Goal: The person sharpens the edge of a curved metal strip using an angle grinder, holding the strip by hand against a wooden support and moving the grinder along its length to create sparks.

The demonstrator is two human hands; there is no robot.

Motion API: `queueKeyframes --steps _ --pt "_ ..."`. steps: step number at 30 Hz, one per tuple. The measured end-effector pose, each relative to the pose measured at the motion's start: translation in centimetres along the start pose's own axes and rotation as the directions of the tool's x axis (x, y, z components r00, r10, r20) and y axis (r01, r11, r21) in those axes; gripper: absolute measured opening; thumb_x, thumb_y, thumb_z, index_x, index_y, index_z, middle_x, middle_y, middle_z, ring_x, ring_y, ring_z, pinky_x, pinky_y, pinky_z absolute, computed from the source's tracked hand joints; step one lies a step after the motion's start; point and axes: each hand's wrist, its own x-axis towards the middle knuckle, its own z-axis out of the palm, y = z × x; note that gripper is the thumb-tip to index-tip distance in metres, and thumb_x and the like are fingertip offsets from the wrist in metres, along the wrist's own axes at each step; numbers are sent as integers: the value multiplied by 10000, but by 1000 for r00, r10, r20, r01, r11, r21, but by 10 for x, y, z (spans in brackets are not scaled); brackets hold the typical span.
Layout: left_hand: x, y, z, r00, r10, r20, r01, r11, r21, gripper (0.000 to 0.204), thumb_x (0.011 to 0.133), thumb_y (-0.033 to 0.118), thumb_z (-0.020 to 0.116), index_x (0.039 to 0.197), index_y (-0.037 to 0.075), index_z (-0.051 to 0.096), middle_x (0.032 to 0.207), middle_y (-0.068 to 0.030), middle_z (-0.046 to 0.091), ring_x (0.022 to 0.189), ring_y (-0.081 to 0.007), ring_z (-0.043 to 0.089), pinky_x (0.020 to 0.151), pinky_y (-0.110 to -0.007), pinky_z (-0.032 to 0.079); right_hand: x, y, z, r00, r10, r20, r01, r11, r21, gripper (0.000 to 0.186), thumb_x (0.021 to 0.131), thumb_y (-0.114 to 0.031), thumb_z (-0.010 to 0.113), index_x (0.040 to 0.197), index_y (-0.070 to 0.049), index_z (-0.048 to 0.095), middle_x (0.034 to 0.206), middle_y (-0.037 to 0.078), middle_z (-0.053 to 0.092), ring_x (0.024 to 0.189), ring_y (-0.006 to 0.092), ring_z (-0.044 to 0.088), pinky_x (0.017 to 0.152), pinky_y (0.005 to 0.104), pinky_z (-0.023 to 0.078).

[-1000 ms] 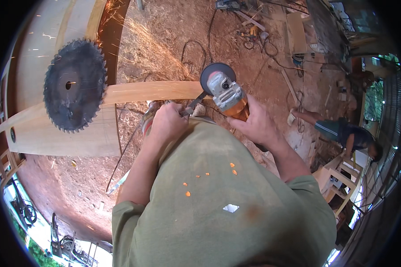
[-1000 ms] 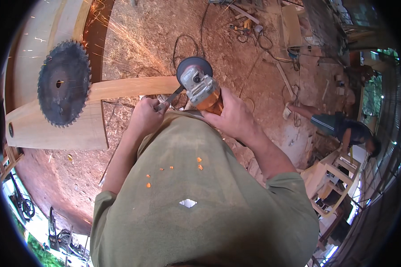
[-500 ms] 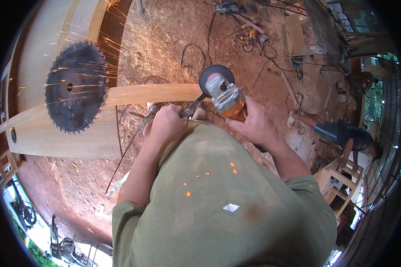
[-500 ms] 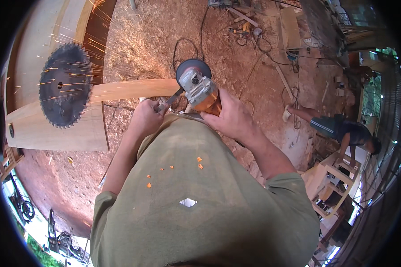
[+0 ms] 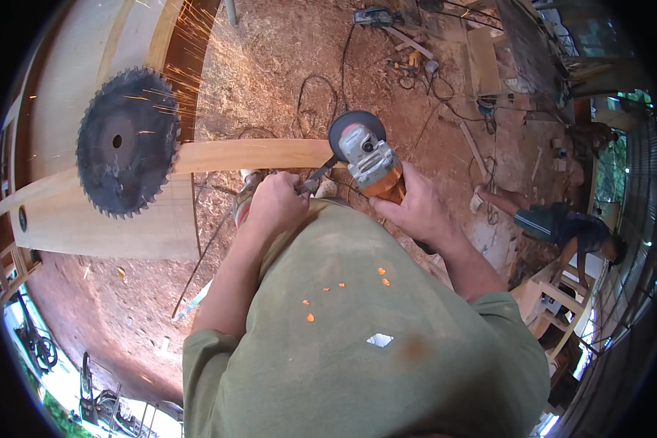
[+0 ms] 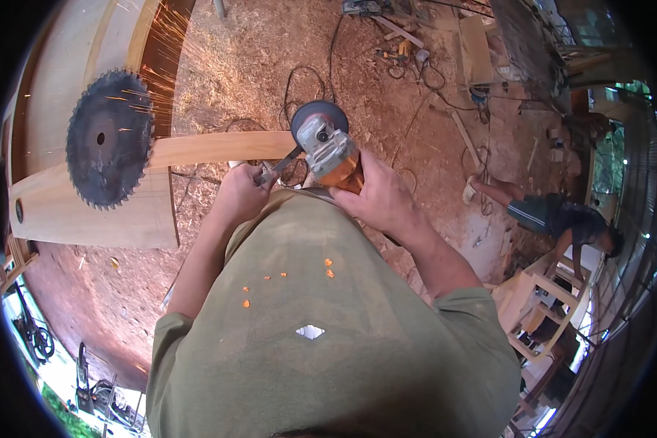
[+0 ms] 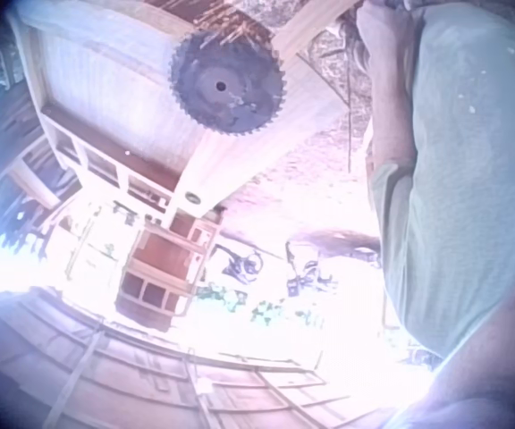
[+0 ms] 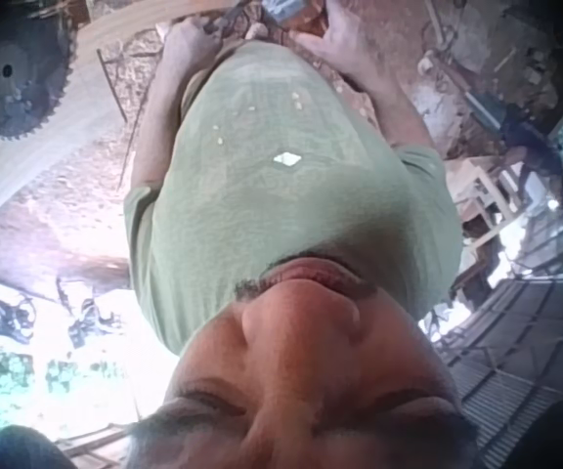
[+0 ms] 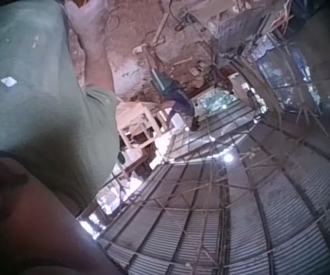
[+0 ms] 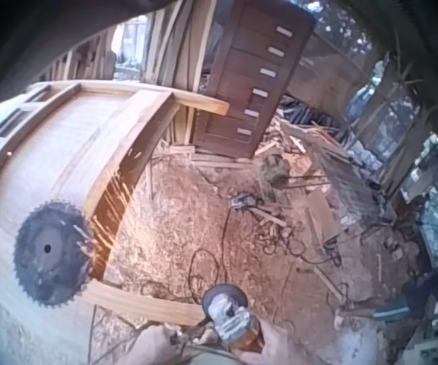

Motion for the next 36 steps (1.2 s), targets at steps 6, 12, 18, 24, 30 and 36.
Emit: queueKeyframes --steps 6,12,18,24,30,36 --pt "0 -1 2 1000 -20 -4 20 1000 -12 411 925 301 681 709 -45 636 680 -269 607 694 -442 634 664 -506 498 0 0 2 1000 21 -23 -21 1000 -12 560 794 -274 763 1235 0 553 1085 244 676 1034 399 673 882 463 523" --pt "2 -1 2 998 -46 40 47 999 -22 350 936 294 659 778 -18 674 700 -261 624 707 -433 644 684 -504 509 0 -4 2 999 15 -47 -16 999 -29 549 789 -276 769 1208 9 559 1057 243 683 1015 397 679 871 464 526" --pt "2 -7 2 996 -61 58 61 998 -3 304 940 276 648 821 1 701 719 -254 636 729 -423 654 698 -500 511 1 3 4 995 45 -91 -45 999 7 551 785 -273 777 1202 17 564 1059 237 688 1021 392 683 868 447 535" --pt "2 -10 3 997 -52 56 52 999 -6 270 934 249 646 847 3 713 739 -249 647 754 -416 660 715 -493 512 2 -5 -1 995 57 -82 -58 998 -9 549 786 -281 776 1199 17 572 1064 235 693 1018 395 685 874 451 536" --pt "0 -5 0 997 -54 49 55 998 -19 268 927 246 651 840 -1 709 746 -253 649 759 -425 656 718 -494 514 2 -10 0 996 74 -54 -78 994 -70 557 778 -261 784 1228 7 592 1077 203 710 1044 334 698 888 419 527" --pt "1 -6 1 997 -50 62 51 999 -12 276 926 253 655 831 -3 699 744 -258 645 758 -432 651 714 -496 510 1 -2 6 999 36 -26 -36 999 -15 555 784 -286 780 1216 -5 574 1060 231 695 1019 397 685 872 461 534"
